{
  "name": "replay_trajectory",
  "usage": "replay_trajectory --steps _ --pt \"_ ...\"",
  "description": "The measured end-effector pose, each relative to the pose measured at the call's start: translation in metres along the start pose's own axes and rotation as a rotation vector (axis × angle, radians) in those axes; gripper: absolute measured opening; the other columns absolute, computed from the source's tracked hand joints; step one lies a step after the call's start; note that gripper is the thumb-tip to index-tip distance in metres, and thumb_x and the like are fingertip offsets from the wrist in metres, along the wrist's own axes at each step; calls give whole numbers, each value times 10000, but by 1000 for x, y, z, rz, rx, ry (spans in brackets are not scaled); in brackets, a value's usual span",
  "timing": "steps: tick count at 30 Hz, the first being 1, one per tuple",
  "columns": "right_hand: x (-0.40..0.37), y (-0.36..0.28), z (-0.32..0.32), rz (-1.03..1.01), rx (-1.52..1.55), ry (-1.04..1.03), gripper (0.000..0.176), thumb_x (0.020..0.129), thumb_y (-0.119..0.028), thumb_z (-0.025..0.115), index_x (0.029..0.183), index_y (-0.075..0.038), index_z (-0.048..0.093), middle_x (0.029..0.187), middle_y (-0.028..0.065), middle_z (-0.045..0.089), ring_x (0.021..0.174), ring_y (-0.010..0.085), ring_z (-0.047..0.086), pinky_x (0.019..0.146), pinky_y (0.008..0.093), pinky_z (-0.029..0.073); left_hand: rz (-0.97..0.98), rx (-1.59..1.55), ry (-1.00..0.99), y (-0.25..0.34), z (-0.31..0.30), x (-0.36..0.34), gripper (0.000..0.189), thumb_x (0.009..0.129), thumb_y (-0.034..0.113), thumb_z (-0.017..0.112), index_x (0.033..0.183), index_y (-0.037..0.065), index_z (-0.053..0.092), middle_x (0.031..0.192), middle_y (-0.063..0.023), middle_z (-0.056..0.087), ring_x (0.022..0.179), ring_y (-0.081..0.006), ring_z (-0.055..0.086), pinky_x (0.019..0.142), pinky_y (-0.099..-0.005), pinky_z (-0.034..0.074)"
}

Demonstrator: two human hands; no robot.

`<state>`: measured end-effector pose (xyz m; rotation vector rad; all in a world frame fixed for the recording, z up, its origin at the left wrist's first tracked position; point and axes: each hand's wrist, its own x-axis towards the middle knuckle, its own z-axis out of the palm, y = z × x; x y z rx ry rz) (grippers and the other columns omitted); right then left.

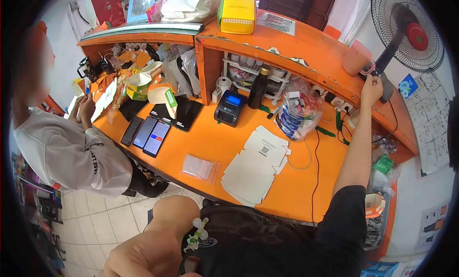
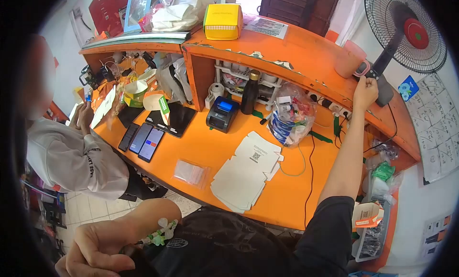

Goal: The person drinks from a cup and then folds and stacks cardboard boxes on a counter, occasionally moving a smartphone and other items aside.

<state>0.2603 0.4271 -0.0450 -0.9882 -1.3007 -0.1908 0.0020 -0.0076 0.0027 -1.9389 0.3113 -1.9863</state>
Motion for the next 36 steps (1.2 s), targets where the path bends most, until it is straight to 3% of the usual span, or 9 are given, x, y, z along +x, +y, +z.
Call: replay_trajectory --steps 4,12,17,25,34,35,36 --pt "-1 -2 -1 -3 -21 -26 262 692 -195 549 572 -5 416 472 41 354 451 131 332 471 294 325 61 17 4 -6 2 1 308 852 77 364 1140 -13 423 912 -71 416 577 -131 435 366 -237 412" --pt "0 -1 0 35 -19 -53 248 704 -190 573 608 10 461 480 24 349 481 94 317 490 264 331 -104 -12 -86 8 -6 2 326 847 79 372 1161 11 427 1042 -77 390 623 -158 444 372 -243 427" --pt "-1 -2 0 18 -8 -49 259 698 -180 556 570 -10 409 466 22 330 461 91 304 463 273 313 -63 14 -31 3 -1 1 311 842 84 377 1133 10 457 1042 -74 412 618 -156 441 361 -244 418" --pt "0 0 -1 7 -37 -56 255 705 -195 571 590 1 456 464 18 354 459 88 320 464 269 319 -3 -18 28 -2 2 2 293 830 65 389 1099 -8 481 1015 -79 443 583 -149 437 331 -241 389" --pt "-1 -1 -1 -4 -20 -24 253 693 -191 576 572 7 475 477 30 422 454 112 367 465 273 335 -105 -16 -26 2 1 2 289 826 35 402 1104 -10 466 959 -87 415 592 -143 455 345 -230 408" --pt "0 0 0 -16 -31 1 247 694 -188 574 573 6 481 490 42 450 466 132 398 481 283 349 55 -100 84 -9 4 3 152 722 -54 419 864 0 418 789 -69 393 503 -139 458 287 -216 405" --pt "2 5 1 -16 -32 1 247 694 -188 574 573 6 481 490 42 450 466 132 398 481 283 349 216 -184 193 -15 5 4 166 618 -143 435 624 9 370 619 -52 370 415 -136 462 228 -203 403"
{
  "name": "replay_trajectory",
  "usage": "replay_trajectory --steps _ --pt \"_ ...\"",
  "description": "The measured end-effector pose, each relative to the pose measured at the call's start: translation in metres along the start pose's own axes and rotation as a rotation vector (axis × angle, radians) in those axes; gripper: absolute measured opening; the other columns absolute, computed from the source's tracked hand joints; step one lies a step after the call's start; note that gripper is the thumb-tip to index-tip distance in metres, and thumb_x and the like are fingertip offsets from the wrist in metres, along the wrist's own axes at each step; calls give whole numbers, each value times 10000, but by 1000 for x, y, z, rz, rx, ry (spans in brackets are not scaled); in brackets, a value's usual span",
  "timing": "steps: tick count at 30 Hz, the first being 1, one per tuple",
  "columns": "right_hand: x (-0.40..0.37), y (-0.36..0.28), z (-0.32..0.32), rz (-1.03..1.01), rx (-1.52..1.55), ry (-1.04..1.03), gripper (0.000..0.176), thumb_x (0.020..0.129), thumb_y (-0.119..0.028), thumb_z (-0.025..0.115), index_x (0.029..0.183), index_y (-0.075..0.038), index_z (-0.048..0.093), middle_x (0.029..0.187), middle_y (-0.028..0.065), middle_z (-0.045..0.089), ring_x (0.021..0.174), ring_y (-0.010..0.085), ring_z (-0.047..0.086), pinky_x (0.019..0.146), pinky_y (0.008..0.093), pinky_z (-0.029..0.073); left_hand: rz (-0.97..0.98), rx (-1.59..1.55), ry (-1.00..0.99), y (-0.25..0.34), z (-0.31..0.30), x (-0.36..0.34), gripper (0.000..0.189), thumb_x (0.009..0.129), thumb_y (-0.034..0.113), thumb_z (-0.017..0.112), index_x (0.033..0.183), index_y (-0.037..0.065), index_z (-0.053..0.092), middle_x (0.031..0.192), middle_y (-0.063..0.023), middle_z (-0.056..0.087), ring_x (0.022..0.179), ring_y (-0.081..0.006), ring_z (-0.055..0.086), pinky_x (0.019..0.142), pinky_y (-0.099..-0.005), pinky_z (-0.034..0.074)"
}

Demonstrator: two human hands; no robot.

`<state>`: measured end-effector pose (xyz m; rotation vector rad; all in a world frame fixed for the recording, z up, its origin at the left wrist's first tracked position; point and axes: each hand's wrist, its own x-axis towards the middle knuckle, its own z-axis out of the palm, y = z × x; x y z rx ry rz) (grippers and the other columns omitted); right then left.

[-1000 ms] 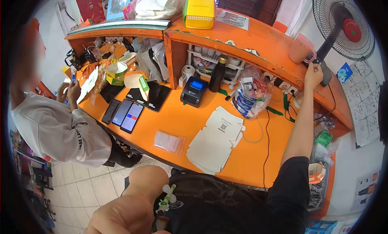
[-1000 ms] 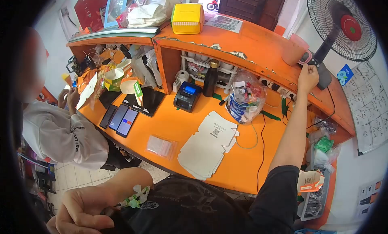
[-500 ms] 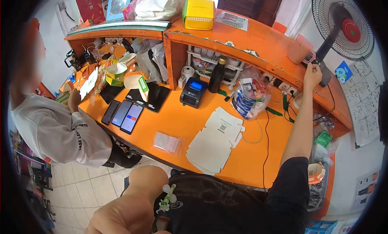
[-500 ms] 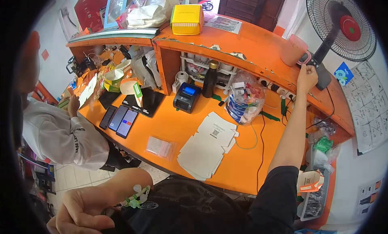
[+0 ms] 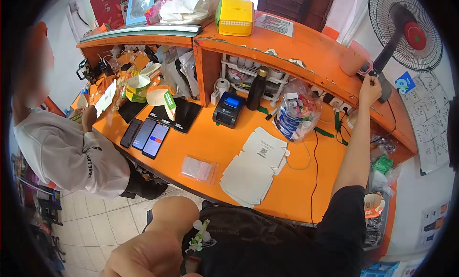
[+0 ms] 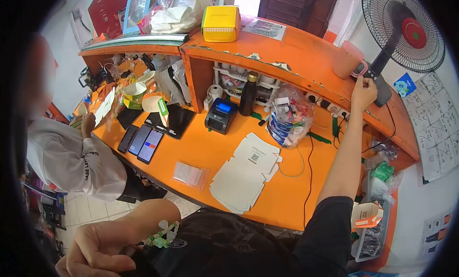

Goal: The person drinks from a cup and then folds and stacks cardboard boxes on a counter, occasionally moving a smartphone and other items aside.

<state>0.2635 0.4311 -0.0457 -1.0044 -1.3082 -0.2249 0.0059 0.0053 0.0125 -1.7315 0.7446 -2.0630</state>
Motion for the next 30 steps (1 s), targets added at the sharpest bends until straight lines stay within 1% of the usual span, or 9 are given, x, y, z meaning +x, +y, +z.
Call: replay_trajectory --steps 1,3,9,11,15,17,20,27,30 --pt "3 9 2 -97 -59 31 249 708 -200 575 601 9 492 509 49 472 478 130 417 498 281 362 0 0 0 2 -1 1 166 618 -143 435 624 9 370 619 -52 370 415 -136 462 228 -203 403" --pt "3 15 5 -193 -120 61 254 722 -212 576 629 13 504 529 55 493 491 128 436 516 279 376 -217 172 -201 10 -2 2 290 832 36 393 1113 -7 453 887 -76 397 595 -137 459 352 -231 412" --pt "3 17 6 -132 -104 49 229 741 -194 561 641 6 512 533 63 503 493 134 451 518 277 381 -276 265 -150 20 4 -3 279 847 69 373 1097 -17 463 943 -77 445 569 -133 439 353 -225 407" --pt "2 13 5 -80 -70 33 184 702 -163 558 602 -18 502 547 71 505 545 221 460 559 337 377 -240 241 -153 14 1 -1 278 846 63 373 1096 -18 464 968 -77 449 569 -132 440 354 -223 409" --pt "3 20 8 -99 -75 57 184 703 -165 562 602 -23 503 543 67 505 543 213 456 568 336 377 -255 275 -161 18 2 0 278 846 71 377 1093 -17 469 1010 -76 452 573 -133 445 356 -224 411" --pt "4 22 8 -168 -130 77 218 735 -178 571 633 8 520 526 62 503 482 133 453 506 277 384 -270 262 -162 21 1 0 276 846 82 382 1085 -17 477 1027 -76 451 573 -134 445 355 -226 408" --pt "3 16 5 -112 -78 46 194 708 -160 564 591 -21 496 528 59 498 537 204 460 558 341 375 -272 218 -156 17 0 0 272 841 90 395 1074 -15 487 1014 -74 451 572 -136 444 353 -229 402" --pt "4 14 4 -132 -73 70 224 729 -183 577 625 6 513 499 53 481 454 154 435 481 291 366 -191 194 -118 11 2 -2 249 845 100 397 1044 -7 503 926 -62 446 553 -136 434 344 -229 385" --pt "4 16 5 -154 -195 88 200 715 -165 579 590 -35 493 540 54 438 586 172 427 559 308 362 -229 214 -115 16 4 -1 242 840 94 400 1029 -10 510 935 -64 447 551 -135 431 343 -227 384"
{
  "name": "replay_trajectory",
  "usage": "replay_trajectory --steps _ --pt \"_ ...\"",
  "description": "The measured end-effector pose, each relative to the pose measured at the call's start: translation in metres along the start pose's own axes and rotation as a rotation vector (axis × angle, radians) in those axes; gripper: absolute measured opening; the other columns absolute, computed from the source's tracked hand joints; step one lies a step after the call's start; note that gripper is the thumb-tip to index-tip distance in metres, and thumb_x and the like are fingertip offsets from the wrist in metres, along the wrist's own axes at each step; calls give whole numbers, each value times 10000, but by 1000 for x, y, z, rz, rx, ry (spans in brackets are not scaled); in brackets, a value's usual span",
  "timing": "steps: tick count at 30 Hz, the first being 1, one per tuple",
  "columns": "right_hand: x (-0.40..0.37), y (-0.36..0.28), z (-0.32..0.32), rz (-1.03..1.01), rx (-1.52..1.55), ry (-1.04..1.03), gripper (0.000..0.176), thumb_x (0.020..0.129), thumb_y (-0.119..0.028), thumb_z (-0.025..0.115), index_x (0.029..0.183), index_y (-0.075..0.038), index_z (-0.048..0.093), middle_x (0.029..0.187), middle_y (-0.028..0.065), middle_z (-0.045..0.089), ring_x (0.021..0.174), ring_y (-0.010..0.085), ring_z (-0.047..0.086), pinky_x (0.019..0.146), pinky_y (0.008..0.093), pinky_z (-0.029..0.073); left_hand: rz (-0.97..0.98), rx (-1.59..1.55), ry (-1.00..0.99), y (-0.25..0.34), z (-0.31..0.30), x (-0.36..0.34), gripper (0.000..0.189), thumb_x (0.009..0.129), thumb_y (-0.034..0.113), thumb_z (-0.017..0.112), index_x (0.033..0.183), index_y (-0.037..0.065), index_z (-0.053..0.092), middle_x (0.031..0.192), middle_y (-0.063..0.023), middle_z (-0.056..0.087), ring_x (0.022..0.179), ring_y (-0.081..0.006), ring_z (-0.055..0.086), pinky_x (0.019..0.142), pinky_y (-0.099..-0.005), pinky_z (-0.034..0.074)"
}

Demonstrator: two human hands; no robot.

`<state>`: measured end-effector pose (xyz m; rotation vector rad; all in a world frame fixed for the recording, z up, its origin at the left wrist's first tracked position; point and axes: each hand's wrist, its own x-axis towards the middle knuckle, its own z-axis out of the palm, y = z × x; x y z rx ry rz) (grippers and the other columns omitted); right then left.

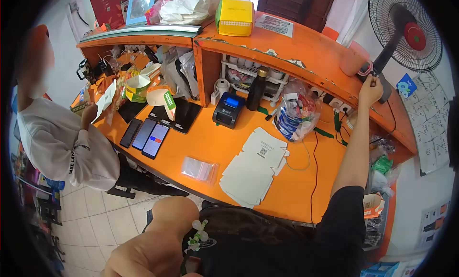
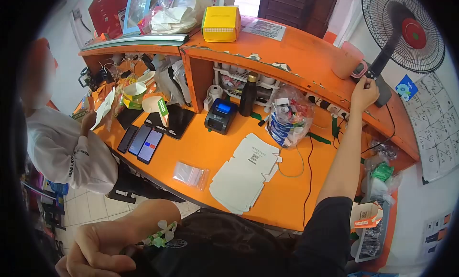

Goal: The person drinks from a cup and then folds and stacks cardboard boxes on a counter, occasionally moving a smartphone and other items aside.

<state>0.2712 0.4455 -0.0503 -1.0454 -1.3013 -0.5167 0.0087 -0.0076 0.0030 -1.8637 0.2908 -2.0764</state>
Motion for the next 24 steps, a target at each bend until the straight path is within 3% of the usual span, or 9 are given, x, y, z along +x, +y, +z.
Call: replay_trajectory --steps 5,8,13,19,21,22,24 --pt "-4 -4 -2 18 42 37 162 686 -113 620 613 -43 493 767 84 412 607 169 416 611 298 379 21 2 -18 -4 0 2 263 844 94 392 1067 -9 487 938 -66 449 565 -137 439 343 -227 384" --pt "-5 -2 -2 64 41 -14 164 678 -70 620 611 -33 475 823 95 385 608 164 415 627 294 382 35 23 -7 -2 -1 2 272 848 90 383 1081 -9 481 971 -70 458 569 -139 444 339 -226 380" --pt "-5 3 2 48 30 -24 190 671 -56 615 595 -21 444 781 105 389 703 202 417 644 308 370 -43 -10 -33 6 -4 1 271 849 84 373 1076 -8 489 1032 -72 467 569 -144 448 336 -233 377" --pt "-6 2 -1 -63 -59 -9 196 665 -33 605 595 -10 423 774 127 394 767 251 407 666 331 363 28 12 -98 10 -10 10 297 860 99 362 1140 21 423 888 -105 469 546 -143 458 366 -237 406" --pt "-5 2 0 -130 -91 34 194 670 -28 600 600 -7 420 789 132 396 750 253 415 660 333 368 -262 94 -193 30 -15 15 304 865 102 350 1152 16 401 796 -122 456 520 -147 460 368 -232 411" --pt "-6 -2 -3 -69 -74 12 176 677 -23 592 614 -2 429 813 133 396 734 247 423 651 332 373 -241 103 -199 26 -16 17 304 865 102 350 1152 16 401 796 -122 456 520 -147 460 368 -232 411" --pt "-6 -8 -5 -11 -49 -8 157 683 -19 584 628 4 439 837 133 396 718 240 431 642 331 378 63 8 -213 13 -19 19 307 869 99 333 1158 16 393 756 -133 453 485 -160 453 371 -241 417"
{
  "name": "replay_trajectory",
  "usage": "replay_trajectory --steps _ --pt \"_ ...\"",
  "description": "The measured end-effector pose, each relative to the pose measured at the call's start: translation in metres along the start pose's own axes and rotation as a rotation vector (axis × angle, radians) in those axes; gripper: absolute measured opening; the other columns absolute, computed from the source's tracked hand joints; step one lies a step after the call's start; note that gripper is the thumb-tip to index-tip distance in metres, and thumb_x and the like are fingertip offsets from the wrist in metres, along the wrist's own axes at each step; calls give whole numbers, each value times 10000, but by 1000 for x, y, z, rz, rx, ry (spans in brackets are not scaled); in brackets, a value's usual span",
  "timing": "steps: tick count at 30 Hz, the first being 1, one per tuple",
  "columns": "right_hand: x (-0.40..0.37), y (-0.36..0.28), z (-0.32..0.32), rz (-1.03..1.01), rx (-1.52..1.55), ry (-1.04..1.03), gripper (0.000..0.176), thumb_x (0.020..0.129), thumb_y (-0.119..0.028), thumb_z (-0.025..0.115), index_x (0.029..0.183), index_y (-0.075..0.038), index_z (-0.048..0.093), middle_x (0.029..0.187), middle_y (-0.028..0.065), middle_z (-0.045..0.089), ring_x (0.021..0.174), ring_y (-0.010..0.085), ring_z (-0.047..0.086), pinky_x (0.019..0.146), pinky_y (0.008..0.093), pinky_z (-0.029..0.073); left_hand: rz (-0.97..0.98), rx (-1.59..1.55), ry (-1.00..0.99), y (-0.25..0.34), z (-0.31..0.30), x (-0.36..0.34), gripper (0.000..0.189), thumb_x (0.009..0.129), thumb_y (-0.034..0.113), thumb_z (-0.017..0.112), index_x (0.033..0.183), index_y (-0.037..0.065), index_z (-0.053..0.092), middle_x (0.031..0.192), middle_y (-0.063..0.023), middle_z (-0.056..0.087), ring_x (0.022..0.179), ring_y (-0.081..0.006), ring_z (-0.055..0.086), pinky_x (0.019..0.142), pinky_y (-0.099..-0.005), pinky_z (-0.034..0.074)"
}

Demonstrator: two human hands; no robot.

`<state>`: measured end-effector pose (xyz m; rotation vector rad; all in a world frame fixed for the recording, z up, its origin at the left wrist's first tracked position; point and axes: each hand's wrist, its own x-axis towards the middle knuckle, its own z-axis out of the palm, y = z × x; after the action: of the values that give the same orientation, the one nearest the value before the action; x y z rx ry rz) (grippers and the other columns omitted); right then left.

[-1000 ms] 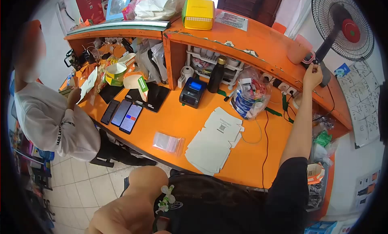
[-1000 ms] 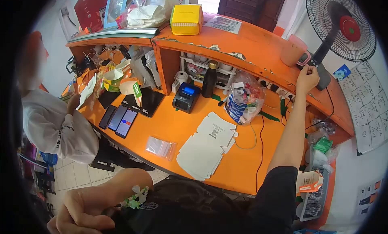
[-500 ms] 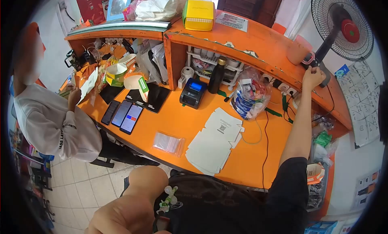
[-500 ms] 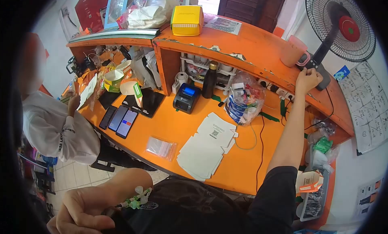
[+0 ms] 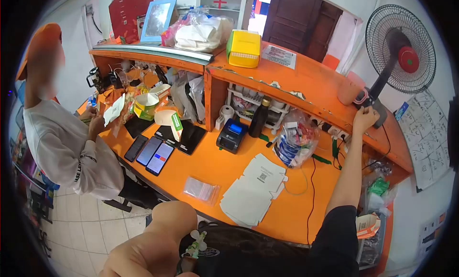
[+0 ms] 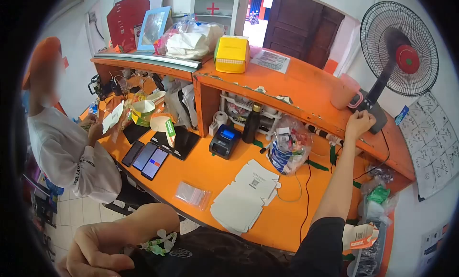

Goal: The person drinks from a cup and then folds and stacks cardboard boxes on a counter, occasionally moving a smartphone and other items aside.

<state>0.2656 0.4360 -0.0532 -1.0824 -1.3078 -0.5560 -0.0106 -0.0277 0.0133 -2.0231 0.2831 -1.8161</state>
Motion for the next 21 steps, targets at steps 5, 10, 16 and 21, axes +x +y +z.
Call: replay_trajectory --steps 5,10,16,21 --pt "-1 4 4 70 75 -2 104 695 -22 571 670 16 478 877 119 386 676 207 433 624 318 385 170 -38 63 -15 4 4 317 868 89 326 1173 25 384 739 -129 449 443 -162 434 371 -237 414" --pt "0 0 -1 -5 -10 -19 119 697 -29 570 652 11 467 864 121 385 674 211 424 635 311 378 -154 -30 -5 15 0 0 286 855 71 346 1121 2 426 764 -120 461 471 -141 440 355 -214 396" --pt "0 2 1 -17 13 -15 143 685 -30 575 631 -1 446 825 126 387 695 236 418 651 322 372 278 93 228 -23 18 4 283 851 40 354 1126 29 419 745 -105 463 476 -142 453 361 -212 399" --pt "-1 8 3 -32 -15 -30 152 665 -21 583 628 -1 437 780 126 398 701 252 422 654 338 377 -64 -32 124 -4 12 -1 235 828 4 356 1041 -12 455 671 -77 440 430 -121 405 345 -218 391"
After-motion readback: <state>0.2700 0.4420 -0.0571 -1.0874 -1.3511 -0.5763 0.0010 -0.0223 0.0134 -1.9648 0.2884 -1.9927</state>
